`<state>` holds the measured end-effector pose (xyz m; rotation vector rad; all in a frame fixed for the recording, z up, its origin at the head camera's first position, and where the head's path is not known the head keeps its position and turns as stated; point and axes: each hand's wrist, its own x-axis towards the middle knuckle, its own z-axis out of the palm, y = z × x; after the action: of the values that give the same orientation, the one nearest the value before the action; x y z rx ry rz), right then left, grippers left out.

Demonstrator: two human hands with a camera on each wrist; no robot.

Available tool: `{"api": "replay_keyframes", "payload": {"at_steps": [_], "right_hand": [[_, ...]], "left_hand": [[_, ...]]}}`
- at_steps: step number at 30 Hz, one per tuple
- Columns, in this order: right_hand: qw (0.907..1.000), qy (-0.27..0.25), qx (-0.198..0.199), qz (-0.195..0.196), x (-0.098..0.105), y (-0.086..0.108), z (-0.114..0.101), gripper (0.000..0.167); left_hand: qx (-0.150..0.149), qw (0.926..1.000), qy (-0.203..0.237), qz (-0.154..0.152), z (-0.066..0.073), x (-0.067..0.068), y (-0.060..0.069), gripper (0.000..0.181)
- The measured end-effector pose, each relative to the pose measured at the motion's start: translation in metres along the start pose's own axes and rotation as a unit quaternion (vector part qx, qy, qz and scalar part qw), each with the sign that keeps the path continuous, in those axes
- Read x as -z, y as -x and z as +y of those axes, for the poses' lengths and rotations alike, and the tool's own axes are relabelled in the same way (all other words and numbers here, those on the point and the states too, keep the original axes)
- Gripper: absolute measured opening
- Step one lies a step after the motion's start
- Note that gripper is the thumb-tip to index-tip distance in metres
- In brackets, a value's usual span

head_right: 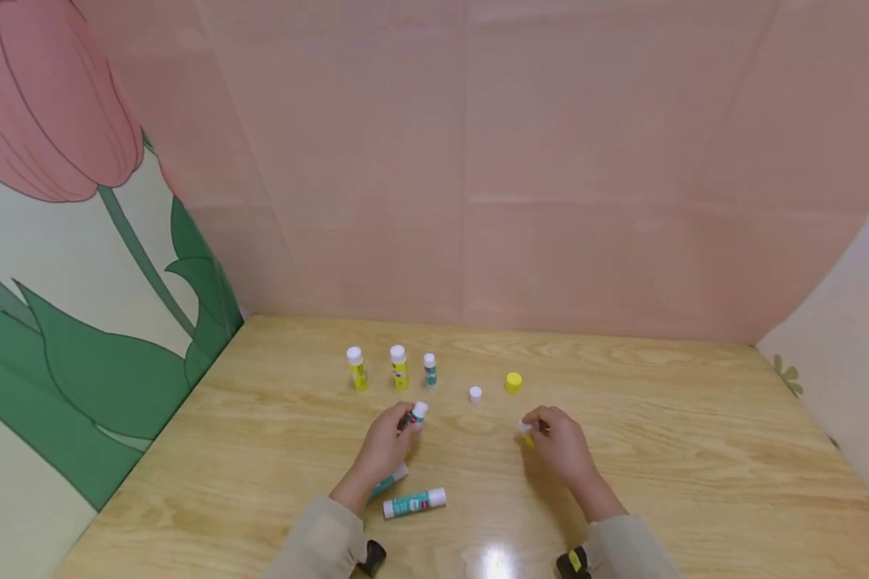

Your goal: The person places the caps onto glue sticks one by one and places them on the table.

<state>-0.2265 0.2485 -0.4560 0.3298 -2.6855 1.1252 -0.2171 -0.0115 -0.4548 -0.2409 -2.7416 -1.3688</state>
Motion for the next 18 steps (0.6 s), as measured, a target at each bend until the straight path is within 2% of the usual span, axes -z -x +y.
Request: {"api": "replay_keyframes", "payload": {"at_steps": [6,13,18], "right_hand": [[0.9999,-0.008,0.005,0.006,-0.003,0.000,-0.004,0.013],[0.9996,-0.024,0.010,0.009,-0.007,0.002,-0.008,0.013],[0.9995,-0.031,0.007,0.005,-0.008,0.002,-0.012,0.016]], "left_hand": [[-0.034,0.9993,-0.015,0.002,0.001,0.000,0.002,0.030],[-0.030,0.9995,-0.003,-0.011,0.000,-0.002,0.005,0.031],[-0.047,0.9988,0.011,-0.012,-0.001,-0.005,0.006,0.031]]}}
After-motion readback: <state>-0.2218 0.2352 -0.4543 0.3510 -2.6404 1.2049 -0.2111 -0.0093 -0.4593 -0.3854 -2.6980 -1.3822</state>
